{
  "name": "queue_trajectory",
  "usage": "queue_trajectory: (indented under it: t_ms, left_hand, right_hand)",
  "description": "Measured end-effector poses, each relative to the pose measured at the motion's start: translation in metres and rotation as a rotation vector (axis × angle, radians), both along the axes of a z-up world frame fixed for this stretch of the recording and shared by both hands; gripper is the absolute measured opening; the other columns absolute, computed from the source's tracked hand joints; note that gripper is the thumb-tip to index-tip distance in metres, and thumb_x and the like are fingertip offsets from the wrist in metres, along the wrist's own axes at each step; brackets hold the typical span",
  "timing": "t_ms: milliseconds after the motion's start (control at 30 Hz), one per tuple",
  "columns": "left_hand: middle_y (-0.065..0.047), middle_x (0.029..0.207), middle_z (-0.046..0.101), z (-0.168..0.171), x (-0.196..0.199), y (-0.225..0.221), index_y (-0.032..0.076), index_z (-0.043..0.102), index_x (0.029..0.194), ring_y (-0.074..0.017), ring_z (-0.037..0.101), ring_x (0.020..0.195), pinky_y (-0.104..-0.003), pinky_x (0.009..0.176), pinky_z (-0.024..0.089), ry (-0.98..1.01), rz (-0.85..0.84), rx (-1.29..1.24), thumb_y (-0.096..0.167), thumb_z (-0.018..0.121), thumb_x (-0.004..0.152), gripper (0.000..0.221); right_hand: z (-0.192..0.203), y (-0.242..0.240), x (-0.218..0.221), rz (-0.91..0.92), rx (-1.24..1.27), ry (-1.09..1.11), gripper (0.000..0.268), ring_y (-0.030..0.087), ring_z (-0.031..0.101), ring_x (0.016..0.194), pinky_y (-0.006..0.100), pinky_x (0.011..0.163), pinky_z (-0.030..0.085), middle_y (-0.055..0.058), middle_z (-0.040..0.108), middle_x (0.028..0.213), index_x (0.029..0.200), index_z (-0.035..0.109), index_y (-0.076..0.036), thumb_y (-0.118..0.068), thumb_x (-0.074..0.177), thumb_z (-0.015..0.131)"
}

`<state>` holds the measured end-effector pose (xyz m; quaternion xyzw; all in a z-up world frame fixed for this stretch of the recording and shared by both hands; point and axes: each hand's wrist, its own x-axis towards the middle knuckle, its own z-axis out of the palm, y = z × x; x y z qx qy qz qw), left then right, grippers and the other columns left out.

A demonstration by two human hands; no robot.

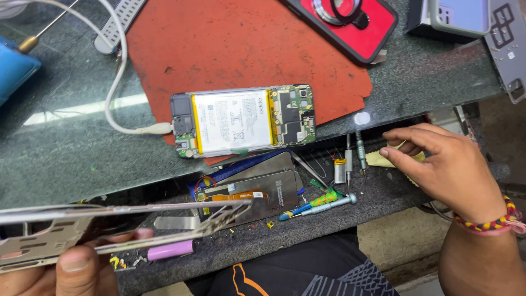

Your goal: The person disassembles a smartphone, removes the back cover, and detaches the internal components. They connect a charging cable to the motherboard, then remove the cable and place the phone on the workbench. The person handles the phone frame and other parts, then picks up a different smartphone and operates its touchscreen. Finally, they place the first phone's components back on the workbench.

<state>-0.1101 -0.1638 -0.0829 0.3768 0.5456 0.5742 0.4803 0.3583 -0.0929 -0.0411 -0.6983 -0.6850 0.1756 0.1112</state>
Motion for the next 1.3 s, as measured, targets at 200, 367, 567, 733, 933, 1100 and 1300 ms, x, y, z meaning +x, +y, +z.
queue_trajectory:
  t_ms: [200,367,567,733,933,1100,1300]
  left_hand:
    - [-0.018,0.092,0.073,-0.044,-0.023,0.001,-0.008,0.059,0.128,-0.0308,0.078,0.078,-0.044,0.074,0.066,0.162,-0.178,-0.146,0.035,0.068,0.099,0.053]
    - [-0.015,0.099,0.075,-0.054,-0.001,0.014,-0.002,0.066,0.127,-0.0270,0.079,0.089,-0.039,0.082,0.065,0.209,-0.604,-0.021,0.025,0.069,0.098,0.039]
    - [-0.010,0.108,0.077,-0.032,0.069,0.035,0.007,0.075,0.125,-0.0225,0.079,0.101,-0.033,0.092,0.063,0.096,-0.980,0.171,0.013,0.069,0.097,0.029]
    - [-0.012,0.106,0.073,-0.011,0.103,0.032,0.007,0.078,0.118,-0.0228,0.077,0.100,-0.032,0.084,0.063,0.029,-0.971,0.047,0.010,0.069,0.096,0.024]
    - [-0.010,0.103,0.080,-0.020,0.121,0.035,0.009,0.077,0.123,-0.0215,0.082,0.102,-0.033,0.092,0.065,0.012,-0.827,-0.095,0.016,0.072,0.094,0.030]
    - [-0.011,0.105,0.076,0.002,0.124,0.052,0.009,0.072,0.116,-0.0251,0.077,0.104,-0.037,0.093,0.060,0.514,-0.448,0.318,0.026,0.089,0.080,0.044]
    - [-0.012,0.129,0.064,0.052,0.117,0.111,0.010,0.067,0.125,-0.0352,0.058,0.128,-0.052,0.110,0.043,1.107,-0.474,0.542,0.026,0.081,0.086,0.043]
  right_hand:
    - [-0.008,-0.002,0.026,-0.215,0.085,0.072,0.022,0.015,0.072,0.080,0.027,0.073,0.055,0.008,0.075,0.095,0.111,0.075,-0.003,-0.013,0.092,0.080]
    - [-0.009,-0.012,0.037,-0.172,-0.004,0.448,0.022,0.018,0.072,0.091,0.027,0.080,0.056,0.009,0.077,0.104,0.107,0.076,-0.003,-0.009,0.086,0.078]
    - [-0.009,-0.015,-0.014,0.510,-0.219,0.886,0.038,0.030,0.070,0.114,0.043,0.097,0.056,0.015,0.074,0.121,0.111,0.074,-0.003,-0.021,0.081,0.085]
    - [0.002,-0.009,-0.044,0.670,-0.465,1.115,0.019,0.032,0.075,0.102,0.044,0.089,0.060,0.017,0.074,0.113,0.097,0.076,-0.003,-0.022,0.096,0.078]
    - [0.015,0.005,-0.046,0.742,-0.570,1.225,0.044,0.034,0.072,0.085,0.041,0.077,0.058,0.015,0.073,0.091,0.097,0.073,0.003,-0.037,0.105,0.057]
    - [0.036,0.014,-0.014,0.781,-0.179,0.975,0.017,0.027,0.076,0.085,0.040,0.076,0.061,0.010,0.075,0.086,0.098,0.073,0.000,-0.017,0.095,0.074]
    - [0.031,0.012,0.028,0.506,0.123,0.382,0.025,0.022,0.073,0.091,0.036,0.081,0.062,0.004,0.078,0.090,0.102,0.074,-0.007,-0.014,0.080,0.081]
